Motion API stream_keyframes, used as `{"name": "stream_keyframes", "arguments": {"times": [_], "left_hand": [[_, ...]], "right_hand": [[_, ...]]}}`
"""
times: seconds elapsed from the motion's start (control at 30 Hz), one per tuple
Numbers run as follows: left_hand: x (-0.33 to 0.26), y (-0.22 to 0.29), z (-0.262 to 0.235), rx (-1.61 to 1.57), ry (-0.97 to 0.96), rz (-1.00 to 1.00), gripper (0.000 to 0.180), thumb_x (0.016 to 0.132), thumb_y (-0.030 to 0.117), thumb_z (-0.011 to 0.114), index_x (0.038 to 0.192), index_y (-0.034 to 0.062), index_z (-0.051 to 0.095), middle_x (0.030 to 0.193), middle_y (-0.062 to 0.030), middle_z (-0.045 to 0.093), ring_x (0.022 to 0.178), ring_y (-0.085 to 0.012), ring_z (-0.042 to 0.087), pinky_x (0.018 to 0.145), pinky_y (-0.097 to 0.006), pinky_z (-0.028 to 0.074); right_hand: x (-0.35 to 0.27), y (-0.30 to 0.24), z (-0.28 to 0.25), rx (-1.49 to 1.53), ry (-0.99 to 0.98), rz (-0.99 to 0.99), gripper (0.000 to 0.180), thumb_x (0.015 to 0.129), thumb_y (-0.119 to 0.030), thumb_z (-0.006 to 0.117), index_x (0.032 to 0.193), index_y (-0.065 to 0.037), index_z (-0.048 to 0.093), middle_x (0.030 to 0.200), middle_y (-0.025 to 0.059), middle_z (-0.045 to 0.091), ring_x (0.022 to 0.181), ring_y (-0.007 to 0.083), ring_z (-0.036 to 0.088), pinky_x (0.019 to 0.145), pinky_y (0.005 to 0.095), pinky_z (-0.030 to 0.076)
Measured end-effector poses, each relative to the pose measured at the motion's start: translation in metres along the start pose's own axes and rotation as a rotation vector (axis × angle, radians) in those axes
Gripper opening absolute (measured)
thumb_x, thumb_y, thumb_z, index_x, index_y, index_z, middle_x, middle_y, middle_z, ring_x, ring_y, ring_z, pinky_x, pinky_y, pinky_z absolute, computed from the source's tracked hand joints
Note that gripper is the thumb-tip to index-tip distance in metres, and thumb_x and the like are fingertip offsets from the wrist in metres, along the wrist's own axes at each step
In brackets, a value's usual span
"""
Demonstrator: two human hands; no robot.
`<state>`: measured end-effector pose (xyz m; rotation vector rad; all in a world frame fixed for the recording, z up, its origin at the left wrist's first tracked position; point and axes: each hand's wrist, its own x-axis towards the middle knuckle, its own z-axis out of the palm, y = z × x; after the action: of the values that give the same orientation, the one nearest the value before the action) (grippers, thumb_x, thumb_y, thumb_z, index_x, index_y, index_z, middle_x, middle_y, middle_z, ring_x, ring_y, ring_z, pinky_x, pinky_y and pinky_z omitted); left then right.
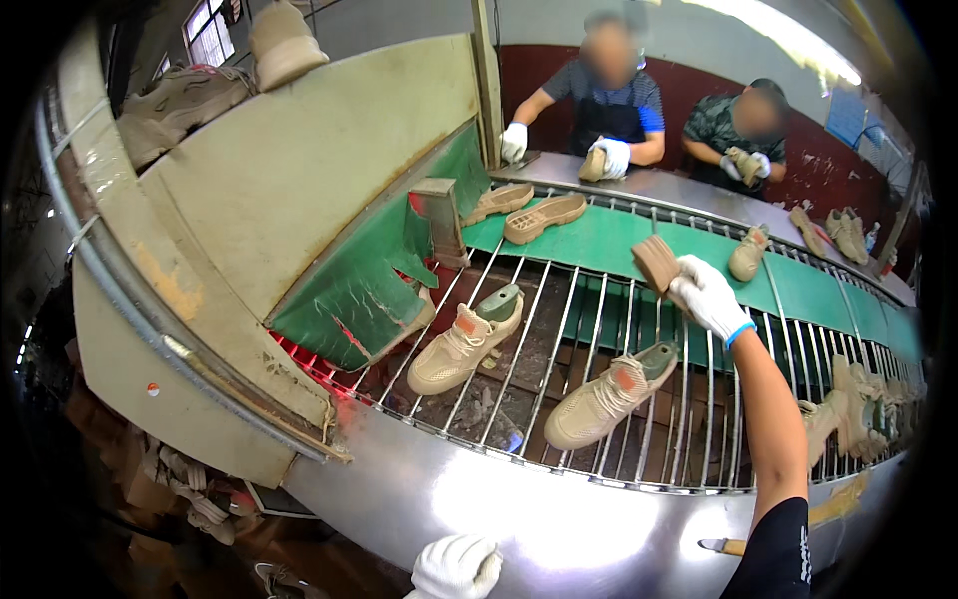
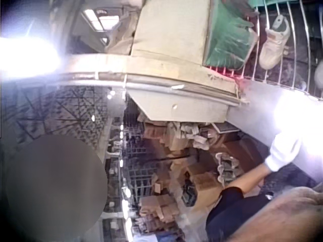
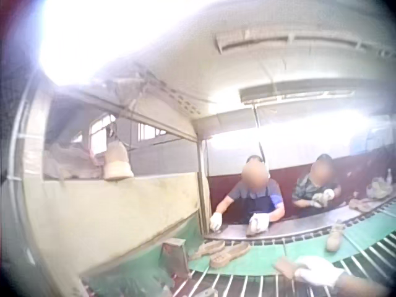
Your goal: The person rubs the edges and soles of shoes while they move along a conveyor belt, then stands up to hand a pair of black shoes to another person.
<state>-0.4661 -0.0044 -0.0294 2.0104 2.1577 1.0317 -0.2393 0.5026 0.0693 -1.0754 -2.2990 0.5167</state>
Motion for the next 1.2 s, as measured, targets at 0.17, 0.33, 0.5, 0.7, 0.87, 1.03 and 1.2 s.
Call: {"name": "stream_keyframes", "arguments": {"times": [0.17, 0.33, 0.5, 0.7, 0.87, 1.03, 1.2], "left_hand": [[-0.005, -0.017, 0.014, 0.033, 0.185, 0.151, 0.065, 0.081, 0.038, 0.085, 0.129, 0.0013, 0.061, 0.125, -0.0219, 0.065, 0.109, -0.0404, 0.068, 0.089, -0.05, 0.058], [-0.032, -0.027, 0.01, 0.057, 0.365, 0.341, 0.114, 0.08, 0.055, 0.086, 0.165, 0.0053, 0.03, 0.163, -0.0257, 0.033, 0.151, -0.0478, 0.033, 0.119, -0.059, 0.038], [-0.062, 0.013, -0.031, -0.065, 0.085, 0.398, 0.056, 0.073, 0.041, 0.092, 0.113, 0.008, 0.07, 0.123, -0.0137, 0.068, 0.11, -0.036, 0.067, 0.103, -0.057, 0.051], [-0.089, -0.046, -0.061, 0.17, 0.269, 0.284, 0.032, 0.076, 0.025, 0.089, 0.089, 0.0072, 0.066, 0.097, -0.0123, 0.069, 0.095, -0.0364, 0.068, 0.095, -0.056, 0.053], [-0.07, -0.053, -0.069, 0.35, 0.386, 0.094, 0.03, 0.077, 0.015, 0.085, 0.097, 0.0041, 0.067, 0.102, -0.0153, 0.069, 0.098, -0.0391, 0.066, 0.101, -0.057, 0.05], [-0.048, -0.017, -0.053, 0.153, 0.42, 0.265, 0.03, 0.078, 0.011, 0.078, 0.106, 0.0022, 0.071, 0.108, -0.0164, 0.072, 0.098, -0.0376, 0.069, 0.096, -0.052, 0.055], [-0.017, -0.013, 0.04, 0.081, 0.307, -0.071, 0.024, 0.096, 0.026, 0.067, 0.105, 0.0052, 0.075, 0.105, -0.0165, 0.074, 0.093, -0.0373, 0.07, 0.086, -0.048, 0.056]], "right_hand": [[-0.125, -0.152, -0.036, -0.204, -0.057, -0.281, 0.026, 0.09, -0.012, 0.066, 0.116, -0.007, 0.07, 0.105, 0.0141, 0.071, 0.1, 0.0343, 0.07, 0.087, 0.043, 0.057], [-0.264, -0.245, 0.041, -0.327, -0.33, -0.52, 0.022, 0.091, -0.019, 0.068, 0.112, -0.014, 0.067, 0.09, 0.0149, 0.062, 0.081, 0.0365, 0.069, 0.069, 0.049, 0.057], [-0.365, -0.26, 0.096, 0.008, -0.433, -0.467, 0.029, 0.098, -0.018, 0.067, 0.126, -0.011, 0.065, 0.093, 0.0151, 0.063, 0.083, 0.036, 0.069, 0.07, 0.0491, 0.056], [-0.397, -0.25, 0.088, -0.001, -0.011, -0.249, 0.047, 0.085, -0.033, 0.084, 0.121, -0.006, 0.07, 0.132, 0.0239, 0.064, 0.119, 0.0449, 0.064, 0.101, 0.0522, 0.054], [-0.419, -0.231, 0.098, 0.043, -0.133, -0.207, 0.045, 0.092, -0.04, 0.08, 0.119, -0.004, 0.071, 0.151, 0.0302, 0.051, 0.133, 0.0473, 0.058, 0.111, 0.05, 0.05], [-0.339, -0.234, 0.06, 0.143, -0.298, -0.064, 0.046, 0.094, -0.027, 0.072, 0.135, -0.007, 0.062, 0.13, 0.0221, 0.066, 0.128, 0.0381, 0.062, 0.107, 0.0483, 0.052], [-0.23, -0.154, 0.031, -0.411, -0.155, -0.367, 0.065, 0.077, -0.019, 0.081, 0.139, -0.008, 0.062, 0.132, 0.0223, 0.067, 0.124, 0.0414, 0.063, 0.106, 0.0511, 0.051]]}}
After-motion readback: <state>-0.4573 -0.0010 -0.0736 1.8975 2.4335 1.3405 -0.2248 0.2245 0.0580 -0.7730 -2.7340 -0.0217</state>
